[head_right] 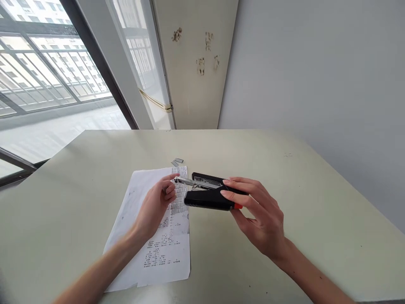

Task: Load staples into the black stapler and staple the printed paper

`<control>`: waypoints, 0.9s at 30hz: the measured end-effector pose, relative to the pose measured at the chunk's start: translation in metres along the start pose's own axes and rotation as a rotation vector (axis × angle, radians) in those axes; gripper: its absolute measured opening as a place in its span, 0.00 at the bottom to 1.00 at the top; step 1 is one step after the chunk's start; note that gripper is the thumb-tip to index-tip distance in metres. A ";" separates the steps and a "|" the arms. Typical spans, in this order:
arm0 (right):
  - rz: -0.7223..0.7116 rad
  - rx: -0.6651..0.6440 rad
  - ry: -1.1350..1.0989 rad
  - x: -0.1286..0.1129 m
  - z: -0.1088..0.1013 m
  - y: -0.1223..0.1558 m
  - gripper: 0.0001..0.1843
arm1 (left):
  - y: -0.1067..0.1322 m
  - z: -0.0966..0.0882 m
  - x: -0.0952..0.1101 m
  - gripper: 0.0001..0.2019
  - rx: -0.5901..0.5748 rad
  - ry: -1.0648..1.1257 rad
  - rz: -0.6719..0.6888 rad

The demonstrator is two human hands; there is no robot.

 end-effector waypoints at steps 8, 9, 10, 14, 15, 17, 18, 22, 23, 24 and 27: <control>0.033 0.035 0.052 -0.005 0.011 0.002 0.29 | 0.023 0.016 0.011 0.27 -0.323 -0.689 0.447; 0.031 0.034 0.053 -0.007 0.014 0.001 0.28 | 0.024 0.019 0.008 0.27 -0.369 -0.701 0.469; 0.033 0.031 0.053 -0.008 0.018 0.001 0.27 | 0.024 0.021 0.005 0.28 -0.406 -0.701 0.479; 0.129 0.039 0.041 0.001 0.031 -0.004 0.17 | 0.015 0.008 0.003 0.29 -0.337 -0.586 0.347; 0.177 0.042 0.041 0.008 0.034 -0.006 0.14 | 0.011 0.001 0.004 0.28 -0.286 -0.535 0.297; 0.292 0.044 0.043 0.027 0.041 -0.009 0.12 | 0.002 -0.013 0.003 0.23 -0.193 -0.408 0.198; 0.361 0.037 0.045 0.039 0.046 -0.011 0.12 | -0.002 -0.018 0.001 0.20 -0.168 -0.325 0.148; 0.632 0.002 -0.001 0.089 0.071 -0.018 0.19 | -0.014 -0.025 -0.015 0.11 -0.139 0.131 -0.088; 0.681 -0.002 -0.026 0.099 0.079 -0.020 0.21 | -0.016 -0.026 -0.017 0.10 -0.131 0.211 -0.123; 0.722 -0.006 -0.051 0.108 0.087 -0.022 0.22 | -0.018 -0.026 -0.019 0.10 -0.120 0.265 -0.144; 0.788 -0.032 -0.109 0.126 0.119 -0.035 0.26 | -0.020 -0.027 -0.020 0.08 -0.094 0.351 -0.179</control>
Point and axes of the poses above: each hand's wrist, its own y-axis away from the middle knuckle, its own z-axis out of the palm, x = y × z, the point moved 7 cm from there along -y, towards the middle knuckle, and after that the axes turned 8 degrees about z, right-handed, at the moved point
